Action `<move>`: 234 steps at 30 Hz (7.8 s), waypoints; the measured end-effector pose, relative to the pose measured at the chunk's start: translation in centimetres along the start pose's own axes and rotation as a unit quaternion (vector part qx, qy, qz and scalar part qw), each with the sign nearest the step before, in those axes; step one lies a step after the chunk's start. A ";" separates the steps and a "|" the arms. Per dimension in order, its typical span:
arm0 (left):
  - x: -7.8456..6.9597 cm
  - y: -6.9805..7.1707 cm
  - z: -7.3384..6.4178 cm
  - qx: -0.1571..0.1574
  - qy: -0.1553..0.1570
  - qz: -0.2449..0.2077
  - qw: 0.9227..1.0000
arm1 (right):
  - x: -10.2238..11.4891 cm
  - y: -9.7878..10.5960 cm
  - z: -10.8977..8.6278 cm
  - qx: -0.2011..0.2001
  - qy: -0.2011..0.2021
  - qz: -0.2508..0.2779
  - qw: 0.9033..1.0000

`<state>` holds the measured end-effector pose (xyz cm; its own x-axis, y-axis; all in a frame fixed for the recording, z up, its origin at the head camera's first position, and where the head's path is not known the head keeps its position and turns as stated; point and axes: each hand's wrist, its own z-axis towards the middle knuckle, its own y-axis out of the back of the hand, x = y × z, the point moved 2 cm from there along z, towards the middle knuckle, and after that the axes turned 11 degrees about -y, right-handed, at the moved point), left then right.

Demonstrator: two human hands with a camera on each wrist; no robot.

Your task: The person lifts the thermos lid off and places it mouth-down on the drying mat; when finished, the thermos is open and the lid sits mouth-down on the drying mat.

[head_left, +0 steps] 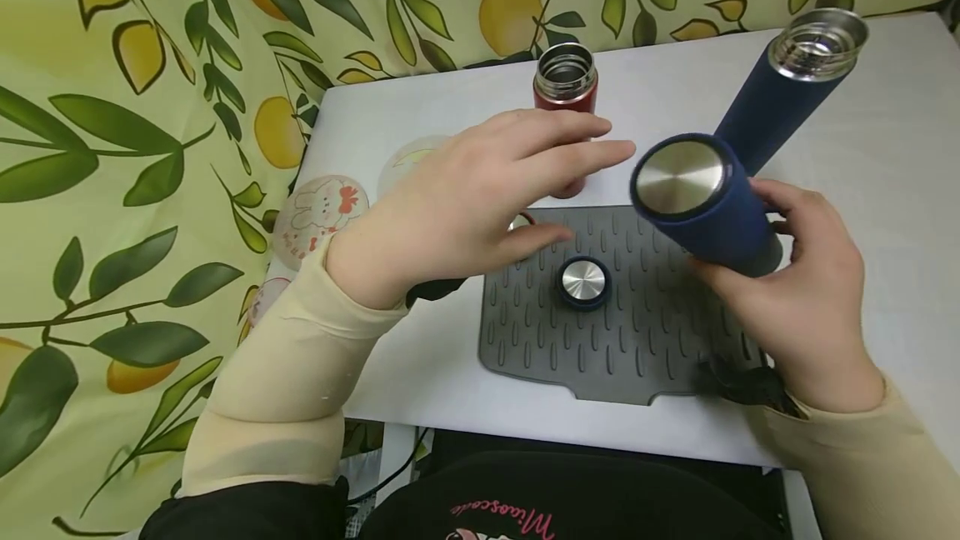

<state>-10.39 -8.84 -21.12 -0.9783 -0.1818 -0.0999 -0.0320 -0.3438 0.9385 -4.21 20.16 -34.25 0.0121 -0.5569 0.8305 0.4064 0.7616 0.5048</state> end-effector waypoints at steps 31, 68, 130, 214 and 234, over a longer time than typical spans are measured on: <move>2.9 -1.8 -0.8 0.038 0.049 -0.204 0.977 | 2.9 -4.0 -1.6 0.154 0.063 -0.094 0.982; 0.7 -2.6 -1.1 -0.053 0.148 -0.097 0.983 | 2.0 -3.3 -1.2 0.152 0.068 -0.030 0.986; 0.4 -2.0 -2.4 -0.064 -0.046 -0.226 0.971 | 2.1 -3.9 -2.3 0.144 0.081 -0.007 0.986; 0.1 -0.8 -4.8 -0.197 0.136 -0.111 0.965 | 0.7 -2.3 -3.3 0.115 0.066 0.040 0.990; -1.2 -7.1 -10.4 -0.114 0.199 -0.088 0.969 | -4.5 2.8 -0.3 -0.077 -0.104 0.295 0.947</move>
<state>-6.82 -15.75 -31.14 -0.8036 -0.4274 -0.4143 -0.1006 -0.5885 0.8022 -2.88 24.73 -36.60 0.1056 0.0406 0.9936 0.5138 0.8533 -0.0894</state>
